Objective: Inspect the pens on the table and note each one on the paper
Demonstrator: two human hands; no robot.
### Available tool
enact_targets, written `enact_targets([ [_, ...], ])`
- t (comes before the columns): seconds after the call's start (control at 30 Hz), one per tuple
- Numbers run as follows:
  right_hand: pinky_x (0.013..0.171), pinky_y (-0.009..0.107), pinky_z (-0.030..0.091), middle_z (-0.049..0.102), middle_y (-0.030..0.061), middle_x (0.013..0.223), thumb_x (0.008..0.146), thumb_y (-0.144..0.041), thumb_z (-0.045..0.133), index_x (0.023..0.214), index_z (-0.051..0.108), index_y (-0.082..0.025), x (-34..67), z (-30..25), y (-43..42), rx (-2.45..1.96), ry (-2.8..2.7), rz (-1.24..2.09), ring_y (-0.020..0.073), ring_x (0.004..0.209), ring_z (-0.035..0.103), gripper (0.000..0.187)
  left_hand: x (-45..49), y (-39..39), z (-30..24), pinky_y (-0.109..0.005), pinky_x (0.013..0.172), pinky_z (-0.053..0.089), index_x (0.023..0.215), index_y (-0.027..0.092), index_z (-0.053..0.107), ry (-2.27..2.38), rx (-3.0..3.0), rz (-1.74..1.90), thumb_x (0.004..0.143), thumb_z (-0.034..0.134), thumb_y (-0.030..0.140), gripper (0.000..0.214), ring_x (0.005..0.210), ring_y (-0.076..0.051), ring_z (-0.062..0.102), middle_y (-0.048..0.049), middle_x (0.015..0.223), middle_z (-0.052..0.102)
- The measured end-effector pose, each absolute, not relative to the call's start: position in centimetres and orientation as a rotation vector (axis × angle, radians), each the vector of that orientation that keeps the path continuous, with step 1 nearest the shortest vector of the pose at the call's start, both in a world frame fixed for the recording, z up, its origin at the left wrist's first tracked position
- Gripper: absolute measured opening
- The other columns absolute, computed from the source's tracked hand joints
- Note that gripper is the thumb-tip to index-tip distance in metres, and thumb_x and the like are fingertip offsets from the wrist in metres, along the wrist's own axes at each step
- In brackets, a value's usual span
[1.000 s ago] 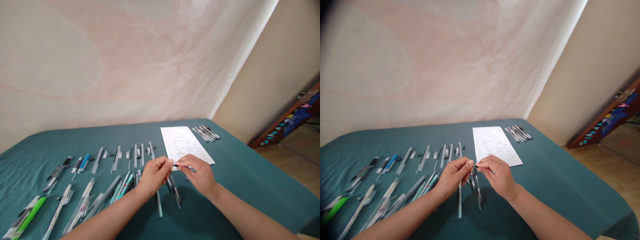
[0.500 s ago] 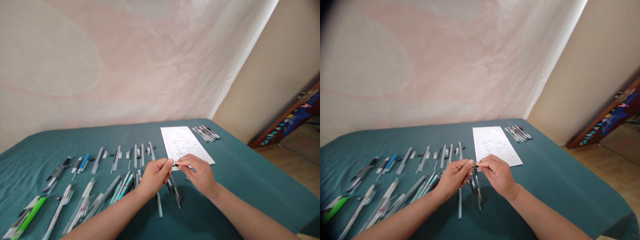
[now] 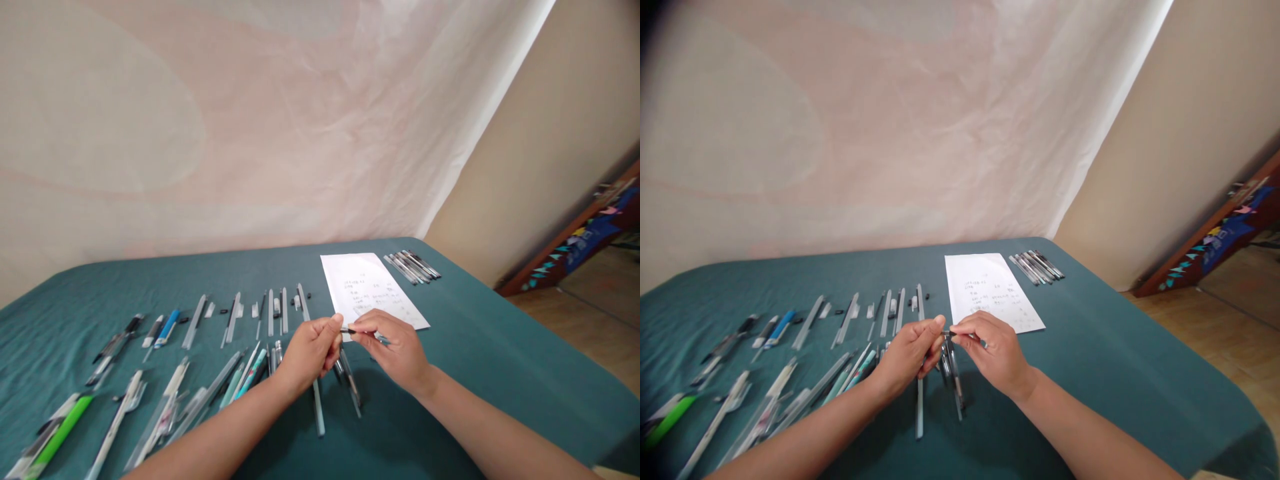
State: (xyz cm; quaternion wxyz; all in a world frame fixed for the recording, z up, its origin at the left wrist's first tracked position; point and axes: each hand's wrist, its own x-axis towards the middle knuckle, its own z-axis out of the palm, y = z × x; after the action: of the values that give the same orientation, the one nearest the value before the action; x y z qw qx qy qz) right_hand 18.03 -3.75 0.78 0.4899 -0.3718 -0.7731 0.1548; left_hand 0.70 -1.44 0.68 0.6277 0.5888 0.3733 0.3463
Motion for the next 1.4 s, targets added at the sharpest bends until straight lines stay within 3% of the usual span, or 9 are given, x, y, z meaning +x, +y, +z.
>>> enact_targets([
  [0.27, 0.076, 0.030, 0.050, 0.068, 0.0034, 0.088, 0.086, -0.015, 0.057, 0.099, 0.066, -0.023, 18.2, 0.8, -3.7, -0.910, -1.895, 0.342, 0.0158, 0.084, 0.062, 0.018, 0.7, -1.7, 0.7, -0.017, 0.031, 0.020, 0.056, 0.020, 0.036, 0.802, 1.312, 0.735, 0.088, 0.040, 0.057, 0.049, 0.028, -0.006, 0.029, 0.0080, 0.035, 0.035],
  [0.83, 0.066, 0.025, 0.047, 0.065, 0.0022, 0.085, 0.086, -0.027, 0.058, 0.092, 0.062, -0.022, 18.1, 0.3, -3.5, -1.062, -1.899, 0.468, 0.0133, 0.073, 0.058, 0.009, 0.9, -1.6, -0.3, -0.017, 0.033, 0.023, 0.059, 0.019, 0.036, 0.827, 1.340, 0.751, 0.089, 0.037, 0.058, 0.049, 0.031, -0.006, 0.031, 0.0079, 0.040, 0.035],
  [1.07, 0.068, 0.025, 0.047, 0.063, 0.0010, 0.088, 0.085, -0.032, 0.054, 0.093, 0.060, -0.021, 19.6, 0.6, -2.0, -1.214, -1.827, 0.683, 0.0130, 0.073, 0.057, 0.015, 0.7, -1.4, -0.2, -0.019, 0.039, 0.028, 0.069, 0.019, 0.046, 0.914, 1.499, 0.757, 0.092, 0.032, 0.054, 0.044, 0.036, -0.008, 0.035, 0.0068, 0.044, 0.040],
  [1.27, 0.064, 0.027, 0.044, 0.065, 0.0011, 0.078, 0.079, -0.036, 0.055, 0.085, 0.062, -0.019, 25.3, -1.1, 2.0, -1.575, -1.669, 0.599, 0.0153, 0.070, 0.058, 0.019, 0.6, -2.2, 0.5, -0.024, 0.062, 0.040, 0.077, 0.018, 0.057, 0.947, 2.029, 0.762, 0.094, 0.040, 0.035, 0.029, 0.065, -0.014, 0.053, -0.0005, 0.068, 0.058],
  [1.4, 0.054, 0.024, 0.040, 0.064, -0.0004, 0.067, 0.077, -0.033, 0.056, 0.081, 0.061, -0.018, 26.3, -1.9, 2.2, -1.667, -1.733, 0.768, 0.0128, 0.058, 0.056, 0.016, 0.8, -3.6, 0.9, -0.032, 0.083, 0.038, 0.105, 0.026, 0.062, 0.696, 2.483, 0.639, 0.093, 0.045, 0.028, 0.021, 0.097, -0.021, 0.053, -0.0048, 0.101, 0.062],
])
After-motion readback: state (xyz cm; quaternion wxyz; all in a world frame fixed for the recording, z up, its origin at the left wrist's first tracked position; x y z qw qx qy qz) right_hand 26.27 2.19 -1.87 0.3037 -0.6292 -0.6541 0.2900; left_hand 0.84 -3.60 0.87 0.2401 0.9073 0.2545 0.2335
